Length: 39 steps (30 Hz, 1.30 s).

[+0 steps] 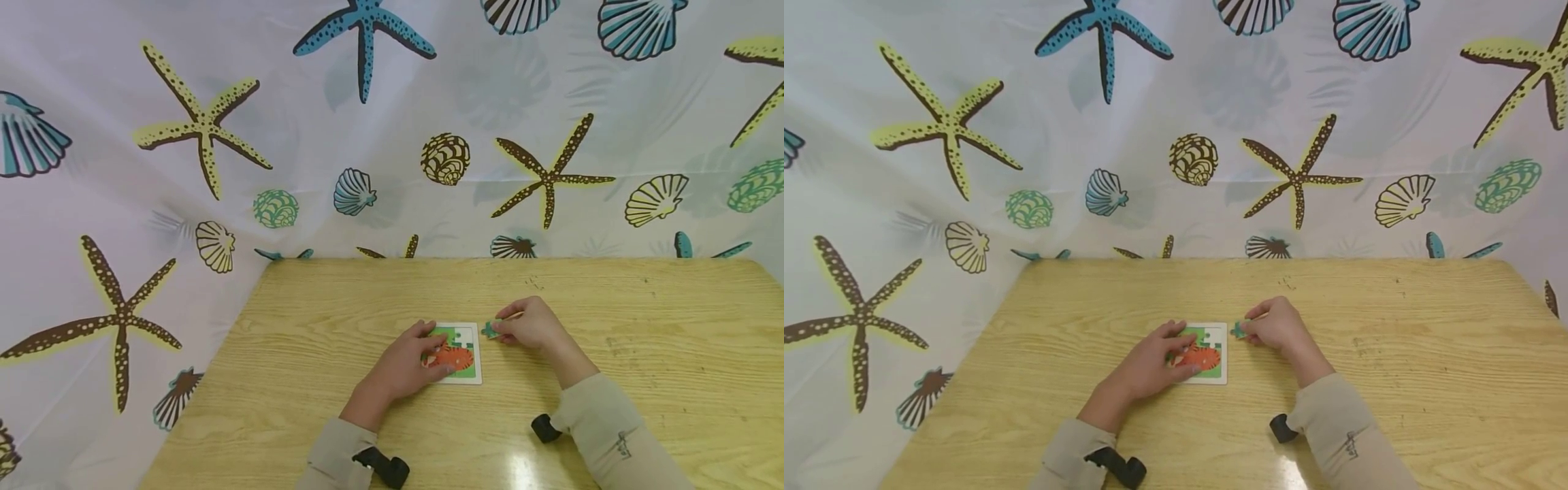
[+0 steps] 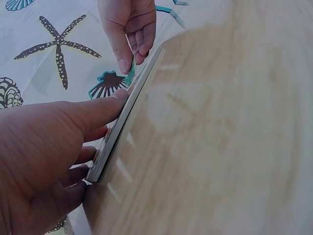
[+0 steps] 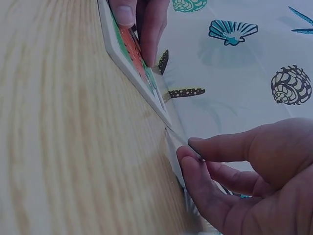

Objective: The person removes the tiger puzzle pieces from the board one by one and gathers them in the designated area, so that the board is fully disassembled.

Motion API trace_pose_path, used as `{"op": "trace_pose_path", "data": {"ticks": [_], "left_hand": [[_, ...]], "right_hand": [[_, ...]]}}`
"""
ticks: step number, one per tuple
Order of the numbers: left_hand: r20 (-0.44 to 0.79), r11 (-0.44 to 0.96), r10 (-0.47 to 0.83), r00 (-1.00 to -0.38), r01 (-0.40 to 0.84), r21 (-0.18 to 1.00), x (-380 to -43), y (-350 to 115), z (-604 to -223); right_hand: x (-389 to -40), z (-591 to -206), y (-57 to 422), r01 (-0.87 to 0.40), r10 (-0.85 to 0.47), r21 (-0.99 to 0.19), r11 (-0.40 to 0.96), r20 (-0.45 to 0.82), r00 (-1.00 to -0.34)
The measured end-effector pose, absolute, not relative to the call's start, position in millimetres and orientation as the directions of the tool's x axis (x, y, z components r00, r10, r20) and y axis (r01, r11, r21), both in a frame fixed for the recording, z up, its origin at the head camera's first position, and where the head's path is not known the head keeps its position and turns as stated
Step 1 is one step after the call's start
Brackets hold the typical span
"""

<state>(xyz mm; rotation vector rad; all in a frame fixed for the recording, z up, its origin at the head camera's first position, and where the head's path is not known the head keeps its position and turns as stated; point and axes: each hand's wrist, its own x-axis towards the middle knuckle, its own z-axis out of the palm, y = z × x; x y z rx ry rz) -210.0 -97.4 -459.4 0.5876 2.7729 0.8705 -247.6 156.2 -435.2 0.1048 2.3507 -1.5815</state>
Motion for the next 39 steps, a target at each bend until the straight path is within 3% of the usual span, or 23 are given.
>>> {"op": "trace_pose_path", "data": {"ticks": [25,39], "left_hand": [[-0.046,0.74,0.428,-0.903,0.321,0.592,-211.7,-97.3,-460.8],[-0.054,0.742,0.423,-0.904,0.311,0.594,-211.1,-97.2,-459.8]], "right_hand": [[-244.5,-435.8,154.4,0.149,-0.002,-0.762,0.63,-0.193,-0.981],[-245.7,-439.1,156.9,0.137,-0.008,-0.751,0.646,-0.186,-0.982]]}}
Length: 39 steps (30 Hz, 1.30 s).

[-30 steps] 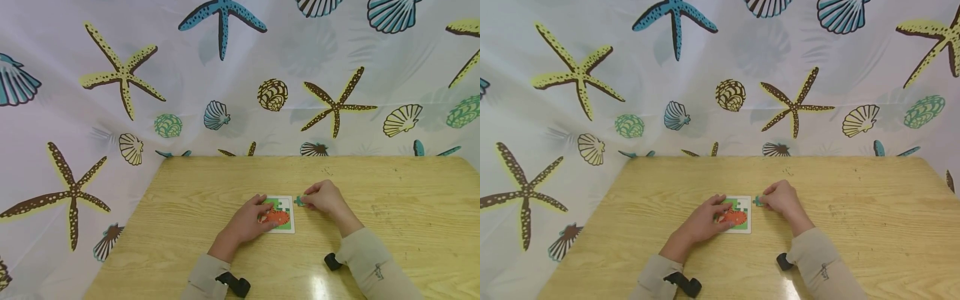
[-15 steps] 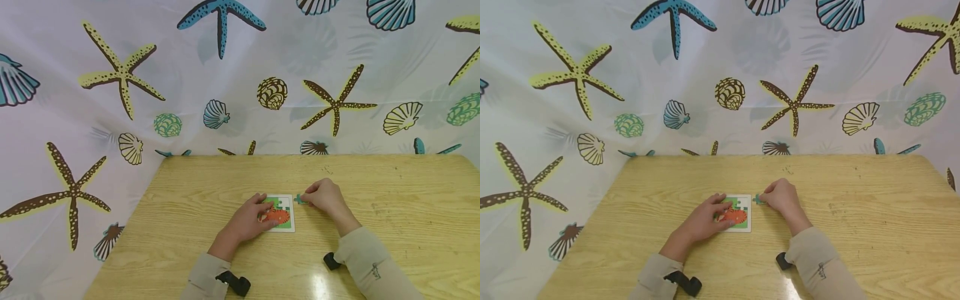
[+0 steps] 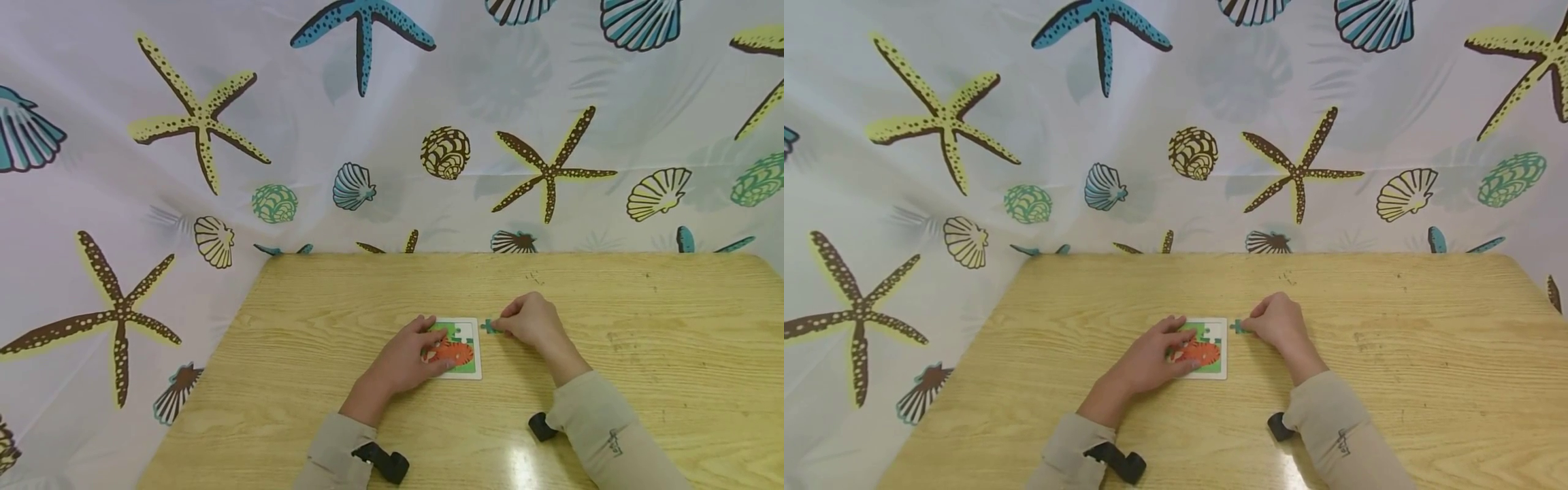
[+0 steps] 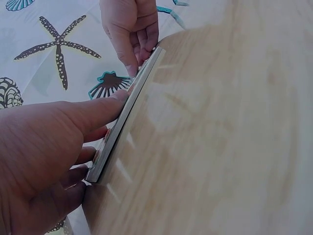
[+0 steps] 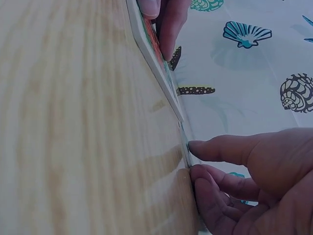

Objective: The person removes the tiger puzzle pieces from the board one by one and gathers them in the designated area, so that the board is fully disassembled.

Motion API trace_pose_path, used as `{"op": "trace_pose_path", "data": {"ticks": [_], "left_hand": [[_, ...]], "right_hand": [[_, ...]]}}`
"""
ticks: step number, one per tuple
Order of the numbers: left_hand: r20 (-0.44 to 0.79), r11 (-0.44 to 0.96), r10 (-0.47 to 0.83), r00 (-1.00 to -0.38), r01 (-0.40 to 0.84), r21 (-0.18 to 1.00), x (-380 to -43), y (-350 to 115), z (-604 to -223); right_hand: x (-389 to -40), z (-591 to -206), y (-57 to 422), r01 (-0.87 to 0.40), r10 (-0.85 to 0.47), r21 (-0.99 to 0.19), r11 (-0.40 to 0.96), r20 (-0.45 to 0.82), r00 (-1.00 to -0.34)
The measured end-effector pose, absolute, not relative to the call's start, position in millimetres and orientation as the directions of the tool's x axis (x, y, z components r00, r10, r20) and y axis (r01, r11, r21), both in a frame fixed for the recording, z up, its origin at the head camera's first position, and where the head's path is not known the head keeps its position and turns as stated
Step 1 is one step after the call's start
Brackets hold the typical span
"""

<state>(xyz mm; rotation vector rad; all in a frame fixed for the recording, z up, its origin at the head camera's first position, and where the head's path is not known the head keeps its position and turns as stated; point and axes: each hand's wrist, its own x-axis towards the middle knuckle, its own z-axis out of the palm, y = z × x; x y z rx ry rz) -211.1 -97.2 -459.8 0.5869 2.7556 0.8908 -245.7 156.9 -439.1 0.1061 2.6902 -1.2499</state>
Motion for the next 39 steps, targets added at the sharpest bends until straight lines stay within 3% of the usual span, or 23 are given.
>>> {"op": "trace_pose_path", "data": {"ticks": [19,39], "left_hand": [[-0.053,0.757,0.434,-0.9,0.332,0.563,-210.5,-96.1,-463.7],[-0.07,0.777,0.45,-0.89,0.351,0.522,-211.5,-95.8,-458.9]], "right_hand": [[-237.6,-425.2,152.9,0.145,-0.057,-0.818,0.557,-0.211,-0.976],[-238.3,-426.1,143.5,0.053,-0.299,-0.843,0.535,-0.247,-0.922]]}}
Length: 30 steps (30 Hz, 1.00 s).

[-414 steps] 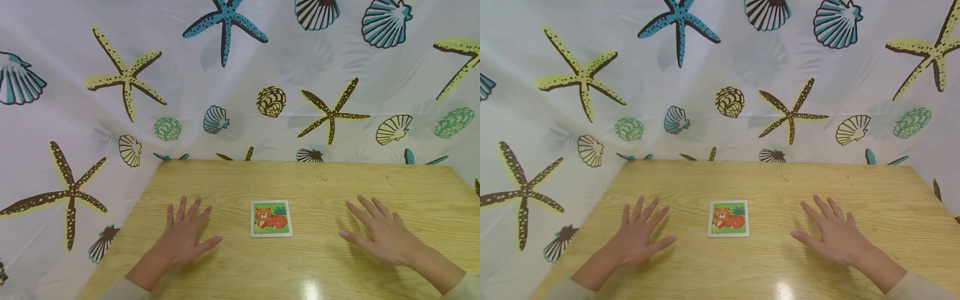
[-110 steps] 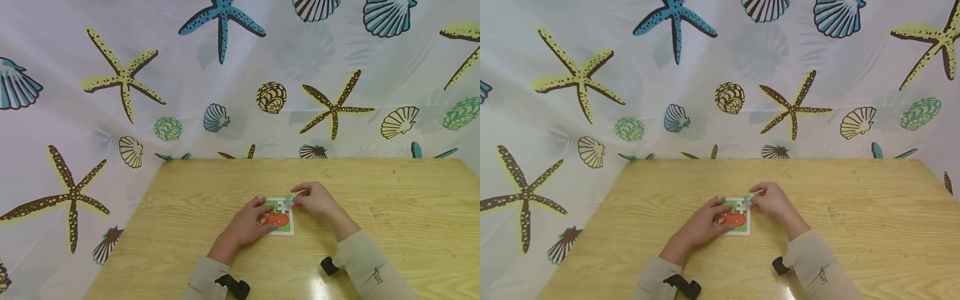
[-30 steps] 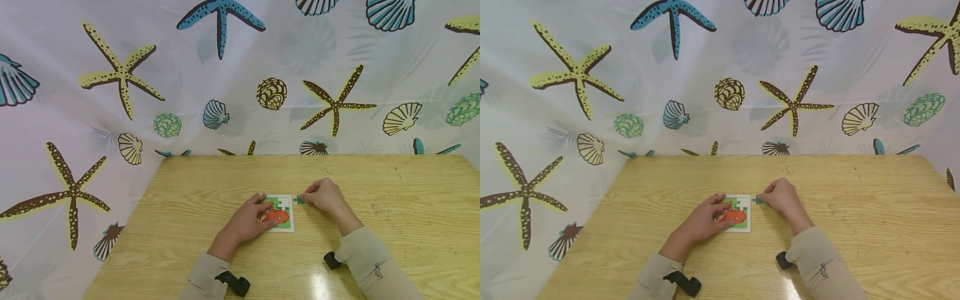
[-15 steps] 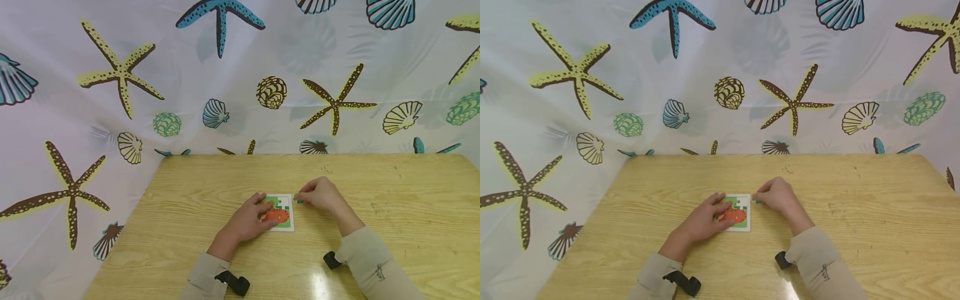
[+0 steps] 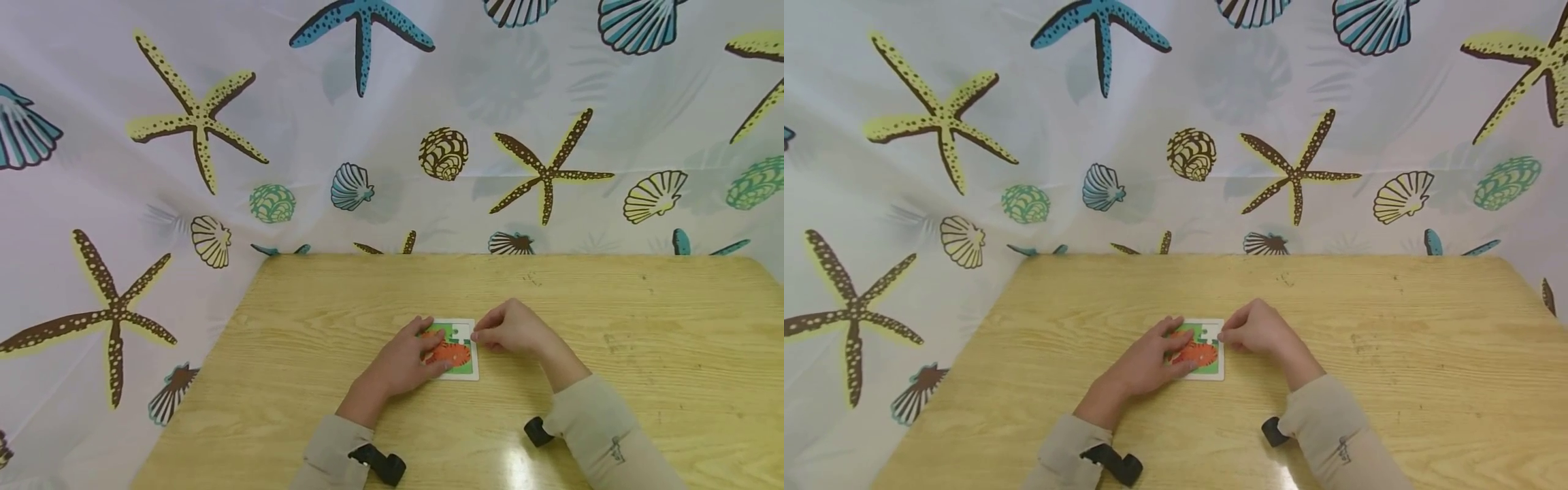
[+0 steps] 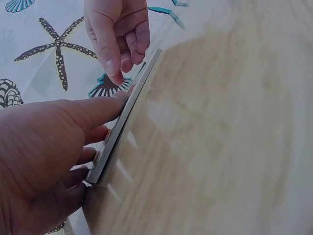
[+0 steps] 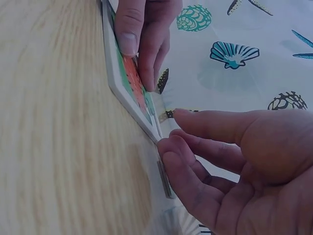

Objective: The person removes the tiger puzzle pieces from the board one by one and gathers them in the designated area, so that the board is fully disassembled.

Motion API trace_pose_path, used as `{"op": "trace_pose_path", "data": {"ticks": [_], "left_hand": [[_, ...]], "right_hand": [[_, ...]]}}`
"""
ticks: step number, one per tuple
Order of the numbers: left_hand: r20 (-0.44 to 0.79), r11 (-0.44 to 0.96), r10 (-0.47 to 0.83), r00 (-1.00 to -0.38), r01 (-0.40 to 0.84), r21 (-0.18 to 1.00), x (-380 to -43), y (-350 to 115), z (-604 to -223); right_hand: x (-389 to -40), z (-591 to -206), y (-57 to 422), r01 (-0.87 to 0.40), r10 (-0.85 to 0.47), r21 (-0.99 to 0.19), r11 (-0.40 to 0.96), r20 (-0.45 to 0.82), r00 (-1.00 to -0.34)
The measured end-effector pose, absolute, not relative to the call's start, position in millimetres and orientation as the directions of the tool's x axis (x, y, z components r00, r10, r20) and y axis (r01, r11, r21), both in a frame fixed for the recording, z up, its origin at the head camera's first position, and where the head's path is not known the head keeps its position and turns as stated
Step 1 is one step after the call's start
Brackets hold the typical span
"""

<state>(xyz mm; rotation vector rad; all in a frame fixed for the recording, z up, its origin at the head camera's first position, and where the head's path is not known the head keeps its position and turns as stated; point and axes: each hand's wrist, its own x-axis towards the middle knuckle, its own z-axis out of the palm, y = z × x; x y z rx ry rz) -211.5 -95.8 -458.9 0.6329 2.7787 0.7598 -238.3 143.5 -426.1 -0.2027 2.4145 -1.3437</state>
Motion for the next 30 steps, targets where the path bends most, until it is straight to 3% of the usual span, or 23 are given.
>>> {"op": "trace_pose_path", "data": {"ticks": [30], "left_hand": [[-0.075,0.773,0.435,-0.897,0.33,0.542,-211.2,-96.1,-457.1]], "right_hand": [[-237.4,-433.8,132.6,-0.118,-0.379,-0.765,0.634,-0.174,-0.909]]}}
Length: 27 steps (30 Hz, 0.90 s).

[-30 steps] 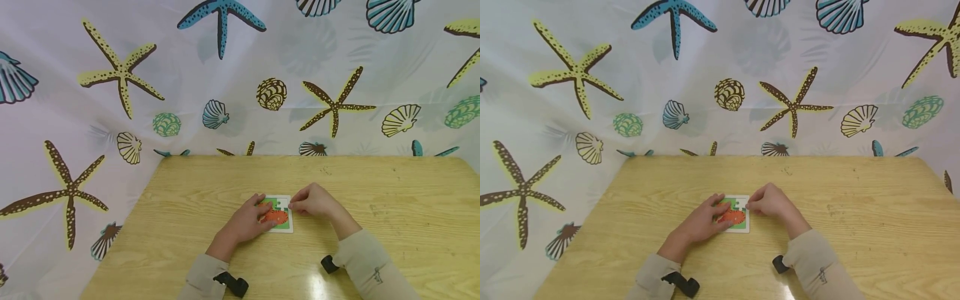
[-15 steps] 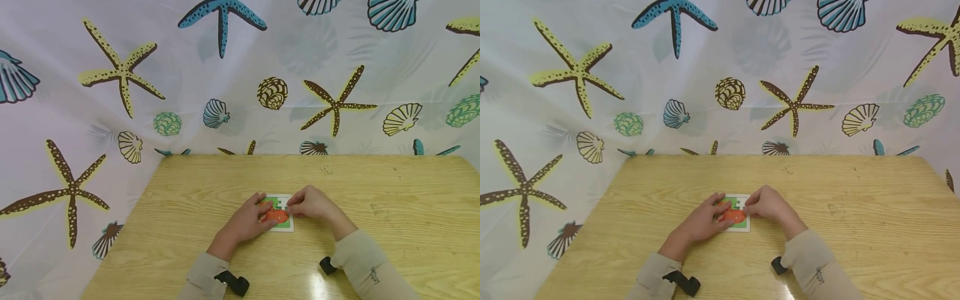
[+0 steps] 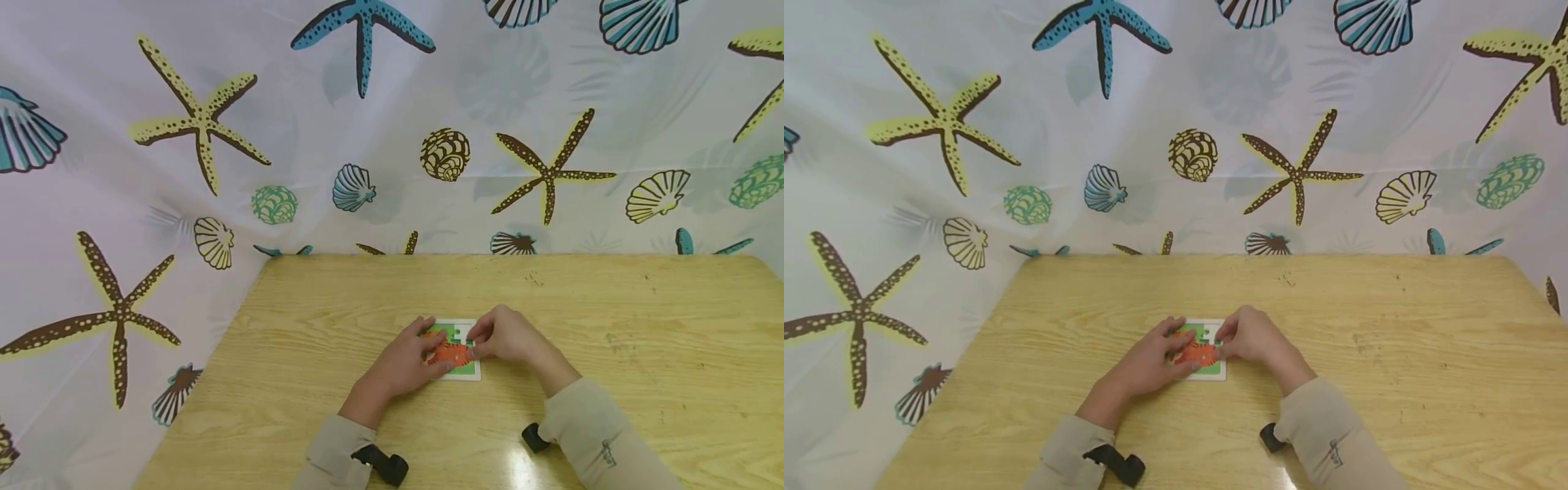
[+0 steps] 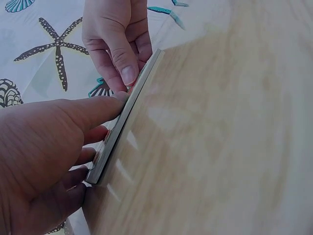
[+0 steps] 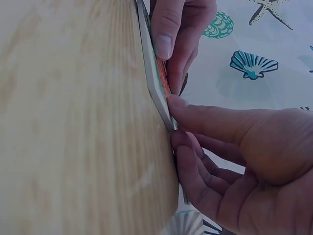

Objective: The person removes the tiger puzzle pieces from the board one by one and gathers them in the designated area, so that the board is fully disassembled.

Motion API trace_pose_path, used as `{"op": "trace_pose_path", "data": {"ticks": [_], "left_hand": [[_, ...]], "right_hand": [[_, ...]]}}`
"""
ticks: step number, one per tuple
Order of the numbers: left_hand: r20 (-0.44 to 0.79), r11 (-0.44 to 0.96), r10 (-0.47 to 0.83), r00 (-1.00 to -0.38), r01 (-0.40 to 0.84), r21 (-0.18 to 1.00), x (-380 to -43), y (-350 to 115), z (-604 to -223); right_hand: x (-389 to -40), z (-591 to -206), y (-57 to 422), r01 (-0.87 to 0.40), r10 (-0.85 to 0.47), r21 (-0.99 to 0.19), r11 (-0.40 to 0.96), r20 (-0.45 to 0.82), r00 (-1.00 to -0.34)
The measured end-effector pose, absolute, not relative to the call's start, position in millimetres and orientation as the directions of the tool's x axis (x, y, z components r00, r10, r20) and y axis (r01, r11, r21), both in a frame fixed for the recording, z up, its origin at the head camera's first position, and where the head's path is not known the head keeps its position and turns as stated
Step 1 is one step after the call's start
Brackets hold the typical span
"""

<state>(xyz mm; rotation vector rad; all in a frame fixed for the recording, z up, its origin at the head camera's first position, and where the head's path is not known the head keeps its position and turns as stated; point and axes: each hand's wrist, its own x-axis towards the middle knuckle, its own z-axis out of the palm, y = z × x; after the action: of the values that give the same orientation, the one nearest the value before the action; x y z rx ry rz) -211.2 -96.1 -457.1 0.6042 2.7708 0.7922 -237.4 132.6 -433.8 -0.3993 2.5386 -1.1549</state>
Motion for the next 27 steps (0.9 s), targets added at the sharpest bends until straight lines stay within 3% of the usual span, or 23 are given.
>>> {"op": "trace_pose_path", "data": {"ticks": [20,27], "left_hand": [[-0.06,0.772,0.442,-0.895,0.345,0.533,-211.5,-96.1,-459.5],[-0.055,0.762,0.45,-0.891,0.351,0.544,-211.8,-96.9,-459.3]], "right_hand": [[-237.0,-434.7,131.6,-0.089,-0.342,-0.793,0.603,-0.156,-0.927],[-239.2,-435.3,134.4,0.0,-0.373,-0.88,0.476,-0.202,-0.906]]}}
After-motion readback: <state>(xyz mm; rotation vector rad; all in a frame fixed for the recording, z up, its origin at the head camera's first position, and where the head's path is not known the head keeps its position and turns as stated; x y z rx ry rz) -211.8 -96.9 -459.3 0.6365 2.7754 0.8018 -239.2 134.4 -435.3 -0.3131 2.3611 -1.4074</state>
